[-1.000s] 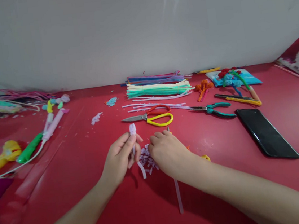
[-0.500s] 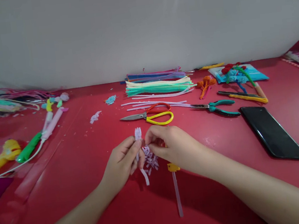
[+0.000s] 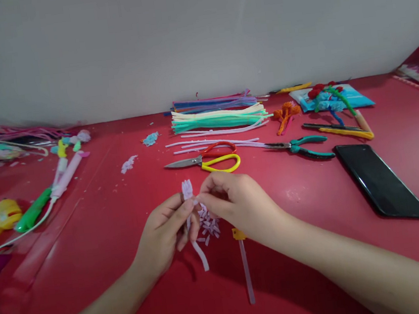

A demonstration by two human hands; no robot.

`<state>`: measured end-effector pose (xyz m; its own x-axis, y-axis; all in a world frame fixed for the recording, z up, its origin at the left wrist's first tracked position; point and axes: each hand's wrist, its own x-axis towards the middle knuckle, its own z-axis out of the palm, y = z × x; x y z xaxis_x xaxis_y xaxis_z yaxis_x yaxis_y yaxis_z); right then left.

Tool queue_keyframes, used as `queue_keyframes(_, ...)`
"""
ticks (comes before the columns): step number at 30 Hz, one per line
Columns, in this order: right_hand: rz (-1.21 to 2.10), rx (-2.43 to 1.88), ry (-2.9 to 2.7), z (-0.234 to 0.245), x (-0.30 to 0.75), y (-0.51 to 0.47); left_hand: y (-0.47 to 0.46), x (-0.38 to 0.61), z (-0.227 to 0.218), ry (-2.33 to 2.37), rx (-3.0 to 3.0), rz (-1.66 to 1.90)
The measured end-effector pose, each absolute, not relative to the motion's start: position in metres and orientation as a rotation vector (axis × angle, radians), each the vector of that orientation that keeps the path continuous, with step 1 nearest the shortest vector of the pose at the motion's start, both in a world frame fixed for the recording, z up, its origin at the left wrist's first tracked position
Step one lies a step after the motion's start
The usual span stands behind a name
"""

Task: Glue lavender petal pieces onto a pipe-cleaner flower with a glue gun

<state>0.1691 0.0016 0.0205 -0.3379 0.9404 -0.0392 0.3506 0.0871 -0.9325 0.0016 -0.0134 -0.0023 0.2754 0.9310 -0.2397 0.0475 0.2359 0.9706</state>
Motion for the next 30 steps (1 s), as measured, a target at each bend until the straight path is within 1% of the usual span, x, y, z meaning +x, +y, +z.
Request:
queue_keyframes(5, 0.921, -1.236, -1.999, 0.032, 0.175, 0.004, -0.016, 0.002, -0.001, 1.086, 1.198, 0.786)
queue_keyframes(11, 0.679, -1.258, -2.289, 0.036, 0.183, 0.002, -0.018, 0.003, -0.004, 1.133, 1.322, 0.733)
queue_keyframes(20, 0.543, -1.248, -2.335, 0.035, 0.184, 0.003, -0.019, 0.004, -0.004, 1.136, 1.396, 0.718)
queue_keyframes(30, 0.160, -1.011, -2.271, 0.026, 0.183, 0.001, -0.019, 0.004, 0.000, 1.074, 1.248, 0.707)
